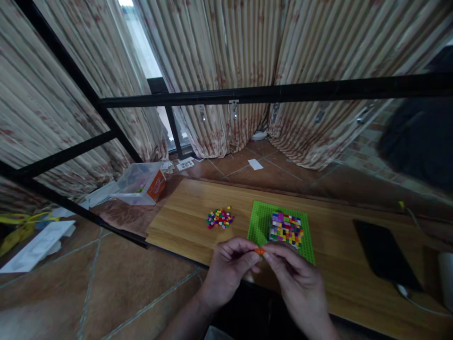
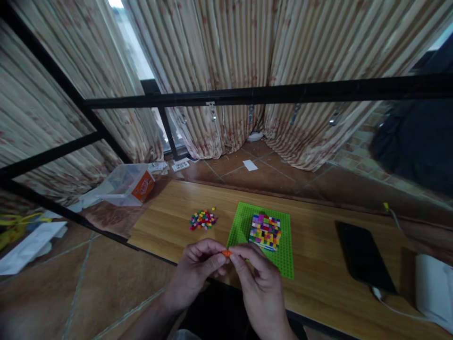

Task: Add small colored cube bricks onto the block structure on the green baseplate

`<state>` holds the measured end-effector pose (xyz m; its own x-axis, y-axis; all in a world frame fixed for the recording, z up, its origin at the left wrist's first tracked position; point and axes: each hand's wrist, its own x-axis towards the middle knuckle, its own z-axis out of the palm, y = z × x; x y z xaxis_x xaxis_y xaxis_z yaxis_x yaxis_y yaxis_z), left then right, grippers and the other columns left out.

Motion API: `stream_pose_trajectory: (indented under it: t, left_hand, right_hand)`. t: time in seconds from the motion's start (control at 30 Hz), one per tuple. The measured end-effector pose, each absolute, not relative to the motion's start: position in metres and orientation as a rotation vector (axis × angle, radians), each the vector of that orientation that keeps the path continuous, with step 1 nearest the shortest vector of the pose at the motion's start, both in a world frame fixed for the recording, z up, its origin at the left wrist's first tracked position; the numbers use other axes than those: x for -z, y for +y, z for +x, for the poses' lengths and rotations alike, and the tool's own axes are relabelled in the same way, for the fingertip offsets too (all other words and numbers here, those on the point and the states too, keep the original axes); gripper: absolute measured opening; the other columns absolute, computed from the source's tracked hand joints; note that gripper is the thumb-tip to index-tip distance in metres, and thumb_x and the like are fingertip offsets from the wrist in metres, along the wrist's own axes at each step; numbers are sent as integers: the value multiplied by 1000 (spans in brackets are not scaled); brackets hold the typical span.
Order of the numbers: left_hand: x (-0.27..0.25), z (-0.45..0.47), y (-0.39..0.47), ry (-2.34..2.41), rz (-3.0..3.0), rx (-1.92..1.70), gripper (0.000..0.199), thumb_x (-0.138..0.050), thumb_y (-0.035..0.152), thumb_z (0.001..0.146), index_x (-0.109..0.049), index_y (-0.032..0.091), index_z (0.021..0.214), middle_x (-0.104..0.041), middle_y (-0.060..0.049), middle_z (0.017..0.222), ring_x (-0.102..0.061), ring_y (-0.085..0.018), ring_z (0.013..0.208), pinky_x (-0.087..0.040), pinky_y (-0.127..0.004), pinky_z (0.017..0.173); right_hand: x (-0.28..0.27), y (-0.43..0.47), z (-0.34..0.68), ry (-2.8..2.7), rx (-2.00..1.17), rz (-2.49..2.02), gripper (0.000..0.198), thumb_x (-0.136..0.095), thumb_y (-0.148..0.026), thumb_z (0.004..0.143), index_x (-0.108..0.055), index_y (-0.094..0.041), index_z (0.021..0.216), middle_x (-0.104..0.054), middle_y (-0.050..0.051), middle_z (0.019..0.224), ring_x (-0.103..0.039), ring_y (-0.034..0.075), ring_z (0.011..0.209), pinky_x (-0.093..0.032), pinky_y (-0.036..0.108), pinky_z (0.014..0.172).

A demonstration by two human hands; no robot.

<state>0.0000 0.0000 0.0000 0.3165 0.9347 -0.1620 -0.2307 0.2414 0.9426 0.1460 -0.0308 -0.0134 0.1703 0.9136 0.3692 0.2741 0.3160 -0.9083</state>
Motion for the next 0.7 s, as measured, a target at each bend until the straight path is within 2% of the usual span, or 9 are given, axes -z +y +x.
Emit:
stream_pose_trajectory:
  t: [0.27,0.7]
  left_hand:
    - [-8,5,-6,968,981,-948,22,-75,32,73,-70,12,80,-70,-3,68,-60,-7,52,-43,-15,49]
    - [-13,8,-10,935,868,-920,20,-77,28,71,-69,10,76,-69,-3,65,-60,-8,50,-49,-18,49]
  right_hand:
    - [15,-36,147,-1368,-605,-1211,13,-61,-22,87,-71,-29,92,-71,-2,86,-66,12,80,-53,20,70]
    - [12,-41,150,-1403,-598,-1170,16,-62,-18,86,-72,-29,91,-72,-1,88,-68,13,81,-55,21,70]
